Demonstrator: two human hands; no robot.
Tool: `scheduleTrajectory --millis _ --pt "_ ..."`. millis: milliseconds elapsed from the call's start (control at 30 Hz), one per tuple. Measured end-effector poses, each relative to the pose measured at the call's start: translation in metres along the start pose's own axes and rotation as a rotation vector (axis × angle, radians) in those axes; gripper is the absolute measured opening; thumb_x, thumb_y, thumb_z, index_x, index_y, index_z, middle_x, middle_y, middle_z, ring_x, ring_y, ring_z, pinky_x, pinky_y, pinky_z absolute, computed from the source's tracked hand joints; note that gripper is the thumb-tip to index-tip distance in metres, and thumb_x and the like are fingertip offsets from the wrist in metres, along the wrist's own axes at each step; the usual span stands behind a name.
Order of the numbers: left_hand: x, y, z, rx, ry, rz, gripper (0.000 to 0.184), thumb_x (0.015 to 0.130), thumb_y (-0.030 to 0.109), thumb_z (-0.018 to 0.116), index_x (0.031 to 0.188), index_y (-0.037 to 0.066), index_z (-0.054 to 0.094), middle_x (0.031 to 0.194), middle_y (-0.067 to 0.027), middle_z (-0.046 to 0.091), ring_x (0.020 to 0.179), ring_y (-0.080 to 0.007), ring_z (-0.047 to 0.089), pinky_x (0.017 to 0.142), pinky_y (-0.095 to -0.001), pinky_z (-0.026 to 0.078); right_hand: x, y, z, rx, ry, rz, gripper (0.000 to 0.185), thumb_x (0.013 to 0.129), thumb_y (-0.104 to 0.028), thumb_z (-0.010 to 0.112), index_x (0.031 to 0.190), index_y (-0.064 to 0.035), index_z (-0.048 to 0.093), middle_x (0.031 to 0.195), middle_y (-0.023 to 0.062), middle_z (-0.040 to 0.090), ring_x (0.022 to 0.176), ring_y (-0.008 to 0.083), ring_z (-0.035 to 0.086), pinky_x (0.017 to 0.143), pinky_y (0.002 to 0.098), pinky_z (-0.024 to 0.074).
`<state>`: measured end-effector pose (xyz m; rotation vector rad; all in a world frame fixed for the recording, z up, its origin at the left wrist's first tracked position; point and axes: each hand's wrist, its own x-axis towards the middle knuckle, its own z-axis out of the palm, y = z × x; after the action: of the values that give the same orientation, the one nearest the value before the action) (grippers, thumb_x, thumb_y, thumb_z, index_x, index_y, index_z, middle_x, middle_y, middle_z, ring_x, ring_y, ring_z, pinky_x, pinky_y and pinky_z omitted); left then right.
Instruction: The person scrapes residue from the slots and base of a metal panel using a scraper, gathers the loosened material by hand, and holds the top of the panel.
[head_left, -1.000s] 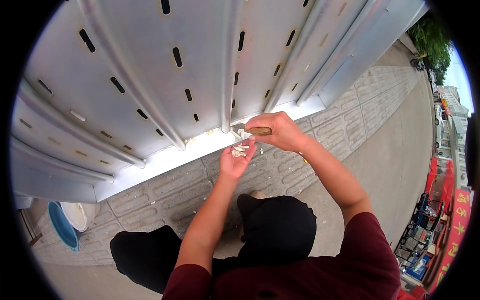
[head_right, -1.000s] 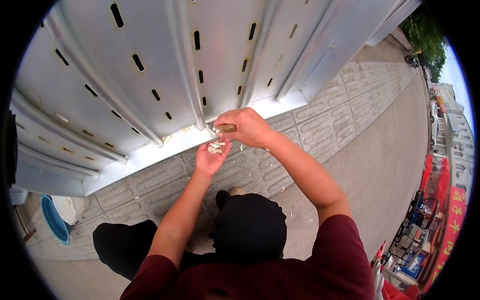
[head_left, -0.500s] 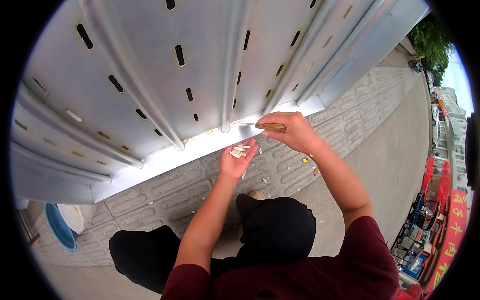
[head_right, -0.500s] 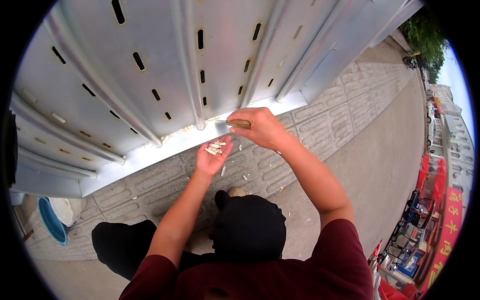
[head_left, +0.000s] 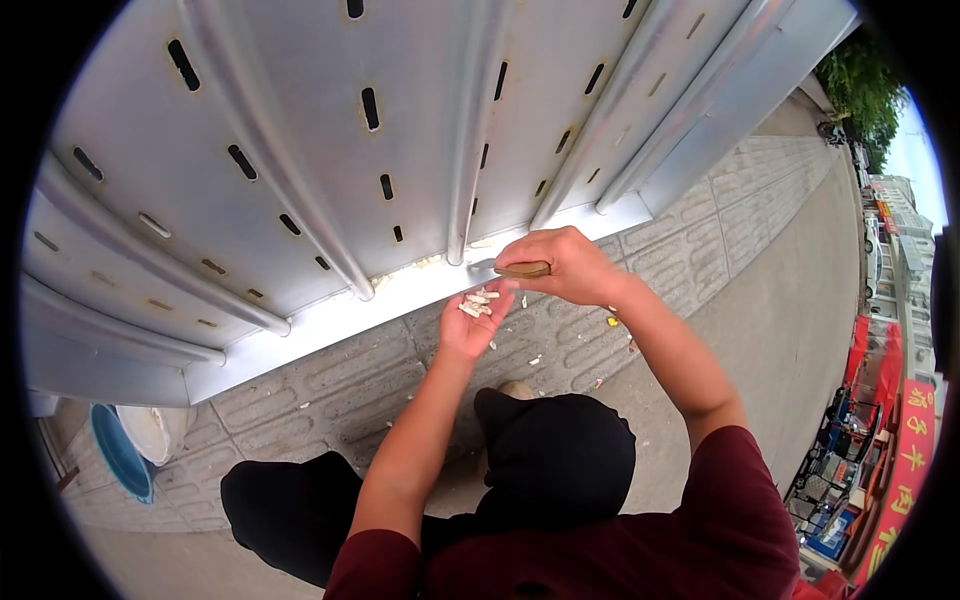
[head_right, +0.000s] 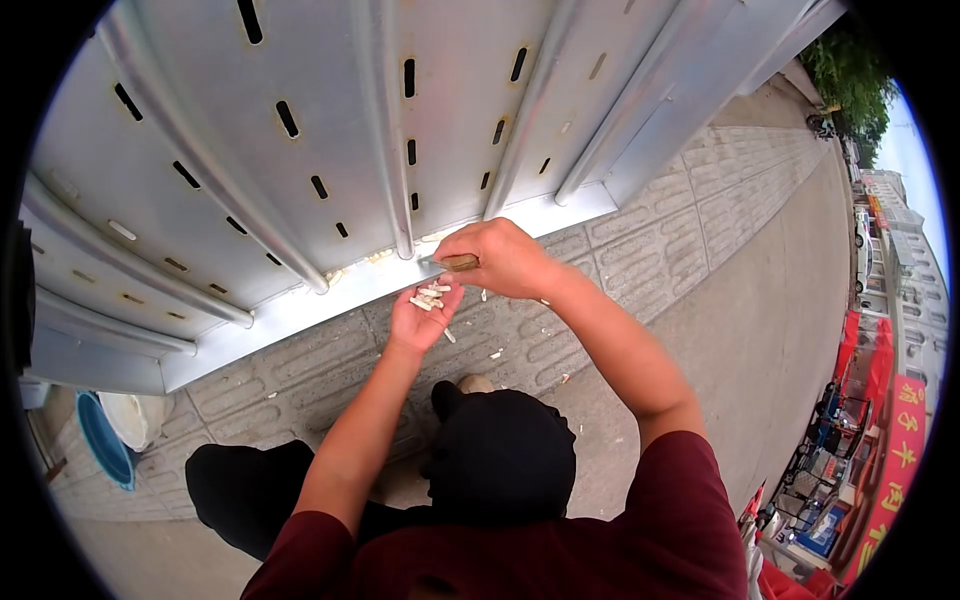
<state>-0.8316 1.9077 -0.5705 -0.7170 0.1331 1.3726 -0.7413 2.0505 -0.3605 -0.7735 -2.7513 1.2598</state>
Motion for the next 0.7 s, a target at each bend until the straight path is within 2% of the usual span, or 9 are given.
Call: scheduleTrajectory --millis 33,133,167,267,400,500,600,700 --pt "0.001 0.001 -0.005 0.014 0.014 0.005 0.040 0.101 0.026 0.033 0.122 -0.004 0.050 0.118 -0.0217 0.058 0.109 -0.0369 0.058 0.102 -0.0534 0.044 -0.001 -0.007 -0.007 0.055 -0.095 0.069 0.024 0.077 -0.013 0.074 0.098 -0.0043 0.069 0.093 0.0094 0.070 0.080 0.0293 0.066 0.075 0.0358 0.0533" --pt "0.000 0.001 -0.004 0.041 0.046 0.026 0.041 0.102 0.027 0.033 0.124 -0.004 0.048 0.122 -0.0224 0.057 0.112 -0.0374 0.057 0.102 -0.0529 0.045 -0.005 -0.015 -0.012 -0.013 -0.033 0.105 0.026 0.078 -0.014 0.076 0.103 -0.0070 0.070 0.097 0.0078 0.071 0.085 0.0240 0.068 0.076 0.0318 0.0545" --pt "-0.002 -0.001 0.000 0.041 0.051 0.031 0.042 0.102 0.027 0.033 0.125 -0.004 0.048 0.123 -0.0226 0.056 0.114 -0.0375 0.056 0.102 -0.0528 0.044 -0.005 0.000 -0.007 -0.038 0.084 0.022 0.027 0.079 -0.014 0.076 0.103 -0.0062 0.070 0.097 0.0091 0.071 0.084 0.0242 0.068 0.076 0.0309 0.0545" --pt "-0.003 -0.002 0.003 0.045 0.066 0.038 0.043 0.102 0.028 0.033 0.128 -0.004 0.046 0.127 -0.0230 0.054 0.118 -0.0378 0.054 0.103 -0.0528 0.044 0.000 0.007 0.000 0.042 0.181 0.230 0.026 0.079 -0.013 0.075 0.103 -0.0059 0.070 0.098 0.0090 0.071 0.086 0.0236 0.068 0.077 0.0313 0.0546" --pt "-0.005 0.001 -0.001 0.045 -0.001 0.019 0.044 0.103 0.029 0.032 0.129 -0.004 0.045 0.128 -0.0231 0.054 0.120 -0.0377 0.053 0.104 -0.0532 0.043 -0.006 0.007 0.000 -0.034 0.069 0.117 0.025 0.080 -0.012 0.075 0.103 -0.0057 0.069 0.098 0.0083 0.071 0.085 0.0230 0.068 0.076 0.0313 0.0546" --pt "-0.007 0.000 0.002 0.057 0.037 0.031 0.045 0.103 0.031 0.033 0.129 -0.004 0.045 0.128 -0.0229 0.054 0.120 -0.0377 0.053 0.104 -0.0530 0.043 -0.002 0.012 0.004 -0.135 0.215 -0.008 0.024 0.079 -0.014 0.075 0.102 -0.0063 0.069 0.098 0.0089 0.070 0.086 0.0246 0.068 0.076 0.0321 0.0545" --pt "-0.008 -0.002 0.003 0.053 0.057 0.041 0.047 0.103 0.032 0.032 0.130 -0.004 0.043 0.129 -0.0231 0.053 0.122 -0.0378 0.051 0.105 -0.0529 0.042 0.002 0.005 -0.003 -0.057 0.135 0.164 0.024 0.078 -0.014 0.075 0.101 -0.0069 0.070 0.099 0.0086 0.070 0.087 0.0261 0.067 0.076 0.0335 0.0544" --pt "-0.006 -0.001 0.003 0.065 0.047 0.034 0.047 0.103 0.032 0.030 0.132 -0.004 0.041 0.132 -0.0237 0.050 0.124 -0.0380 0.049 0.105 -0.0533 0.041 -0.001 0.007 -0.002 -0.116 0.105 0.081 0.025 0.078 -0.015 0.074 0.101 -0.0059 0.069 0.101 0.0104 0.069 0.088 0.0282 0.066 0.080 0.0348 0.0538"
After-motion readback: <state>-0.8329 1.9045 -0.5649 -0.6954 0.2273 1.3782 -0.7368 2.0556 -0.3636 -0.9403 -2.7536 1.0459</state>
